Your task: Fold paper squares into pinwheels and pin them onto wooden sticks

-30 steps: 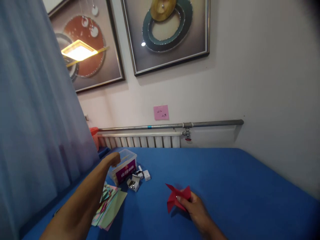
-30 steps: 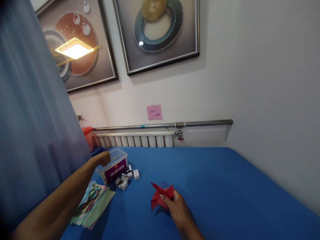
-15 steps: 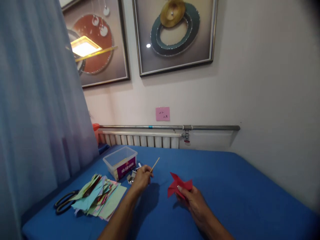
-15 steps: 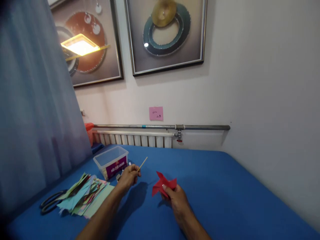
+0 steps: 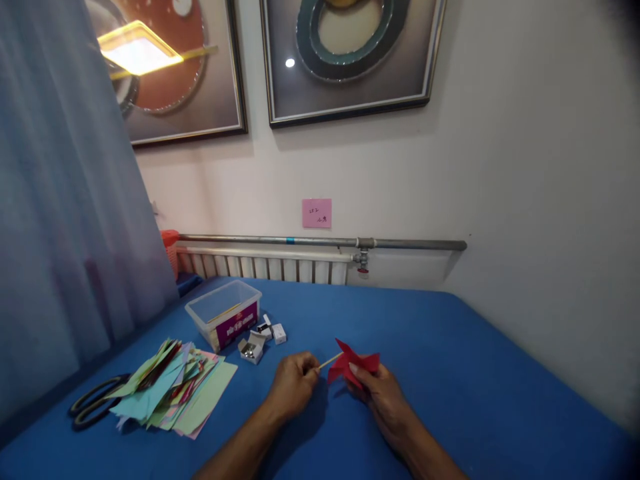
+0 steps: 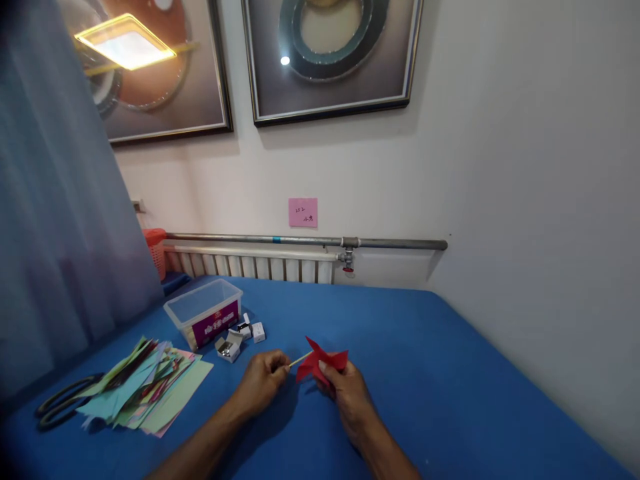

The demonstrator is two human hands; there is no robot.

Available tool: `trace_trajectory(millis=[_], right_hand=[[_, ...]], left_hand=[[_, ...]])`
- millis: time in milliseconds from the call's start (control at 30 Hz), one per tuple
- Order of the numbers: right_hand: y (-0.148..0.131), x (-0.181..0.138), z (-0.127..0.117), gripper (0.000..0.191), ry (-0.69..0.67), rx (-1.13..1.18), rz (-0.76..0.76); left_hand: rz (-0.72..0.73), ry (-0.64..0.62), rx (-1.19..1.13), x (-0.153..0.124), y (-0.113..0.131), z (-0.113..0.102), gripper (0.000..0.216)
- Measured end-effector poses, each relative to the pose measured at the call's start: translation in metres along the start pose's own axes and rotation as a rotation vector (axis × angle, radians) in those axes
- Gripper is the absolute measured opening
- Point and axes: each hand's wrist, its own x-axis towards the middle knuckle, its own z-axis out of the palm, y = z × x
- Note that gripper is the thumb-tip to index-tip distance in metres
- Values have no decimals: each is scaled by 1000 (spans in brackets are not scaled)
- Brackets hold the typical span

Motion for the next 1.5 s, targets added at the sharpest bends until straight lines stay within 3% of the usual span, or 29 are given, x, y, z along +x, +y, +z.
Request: trace_trajectory(millis=[233, 567, 967, 1500], right_hand=[[18, 13, -6, 53, 60, -35, -49], [21, 13, -8, 51, 51, -67, -65], [0, -7, 3, 41, 57, -38, -31], [1, -8, 2, 37, 26, -44, -46]], left_hand=[[-52, -115, -146, -8, 9, 9, 13], [-115, -108, -172, -7, 16, 5, 17], [-83, -80, -118, -7, 8, 8, 14], [-78, -70, -136, -8, 8, 10, 21]])
